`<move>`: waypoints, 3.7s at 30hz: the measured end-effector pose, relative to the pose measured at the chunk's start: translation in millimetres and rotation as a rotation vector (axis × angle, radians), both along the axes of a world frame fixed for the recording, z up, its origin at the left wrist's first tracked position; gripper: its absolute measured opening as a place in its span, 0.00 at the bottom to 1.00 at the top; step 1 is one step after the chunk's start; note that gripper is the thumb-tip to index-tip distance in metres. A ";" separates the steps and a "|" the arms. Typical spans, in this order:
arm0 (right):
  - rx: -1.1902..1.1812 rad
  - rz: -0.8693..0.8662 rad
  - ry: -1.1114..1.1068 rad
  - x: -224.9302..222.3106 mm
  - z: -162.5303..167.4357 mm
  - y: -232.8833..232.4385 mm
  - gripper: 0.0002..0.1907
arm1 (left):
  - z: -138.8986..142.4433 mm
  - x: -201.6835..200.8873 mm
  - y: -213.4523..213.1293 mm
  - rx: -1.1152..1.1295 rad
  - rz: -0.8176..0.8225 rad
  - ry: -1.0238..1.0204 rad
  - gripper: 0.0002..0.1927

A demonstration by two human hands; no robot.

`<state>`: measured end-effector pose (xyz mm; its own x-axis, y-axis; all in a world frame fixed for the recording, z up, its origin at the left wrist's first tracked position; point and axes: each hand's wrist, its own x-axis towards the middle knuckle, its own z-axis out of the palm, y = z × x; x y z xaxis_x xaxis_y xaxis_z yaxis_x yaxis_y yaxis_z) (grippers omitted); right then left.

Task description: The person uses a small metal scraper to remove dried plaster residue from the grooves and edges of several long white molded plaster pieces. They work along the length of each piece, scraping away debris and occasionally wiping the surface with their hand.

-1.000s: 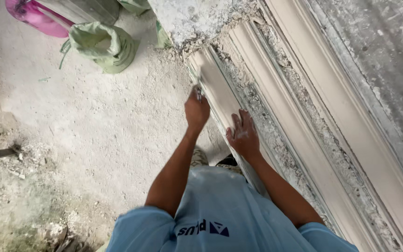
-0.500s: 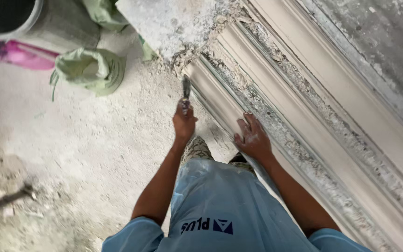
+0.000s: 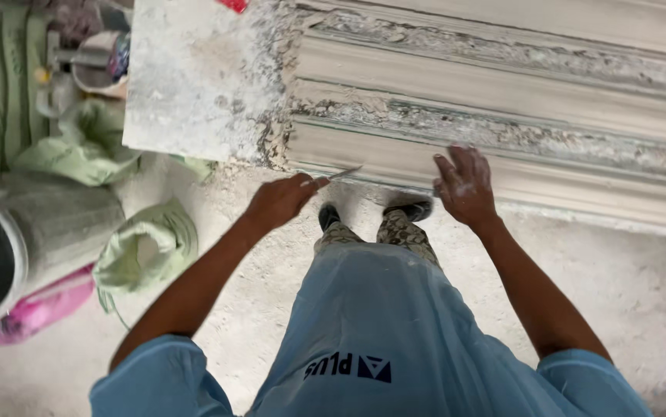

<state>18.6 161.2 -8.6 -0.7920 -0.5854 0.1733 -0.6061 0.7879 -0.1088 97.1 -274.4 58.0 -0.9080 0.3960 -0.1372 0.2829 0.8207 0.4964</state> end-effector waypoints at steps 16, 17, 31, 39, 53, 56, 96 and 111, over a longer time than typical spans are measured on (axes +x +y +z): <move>-0.087 -0.686 -0.383 84.4 18.8 91.3 0.39 | -49.1 -20.5 40.0 -0.150 -0.298 0.091 0.19; -0.049 -0.696 -0.388 82.8 21.9 91.0 0.40 | -41.2 -22.2 16.0 -0.154 -0.310 0.185 0.20; 0.251 -0.816 -0.358 83.4 19.9 77.9 0.41 | -75.1 -27.3 145.7 0.042 -0.293 0.199 0.14; 0.392 -0.842 -0.388 79.9 29.9 75.4 0.41 | -9.3 -29.0 36.1 -0.335 -0.332 -0.049 0.19; -0.184 -0.713 -0.111 140.7 19.8 155.4 0.31 | -17.7 -48.6 269.0 -0.221 -0.435 0.007 0.18; -0.321 -0.779 -0.176 197.8 5.6 193.5 0.30 | -4.0 -45.4 218.3 -0.249 -0.389 0.052 0.20; -0.949 -1.386 -0.302 241.1 22.4 771.0 0.20 | 2.3 -82.7 1082.0 0.035 -0.438 0.039 0.12; -1.265 -1.217 -0.415 229.9 -10.8 1025.6 0.18 | -7.3 -85.6 1384.4 0.021 -0.415 0.011 0.11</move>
<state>248.5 1186.7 -19.4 -0.7348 0.6112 -0.2942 0.4080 0.0517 -0.9115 11.4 1110.0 50.7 -0.6722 0.7311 -0.1166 0.5927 0.6258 0.5069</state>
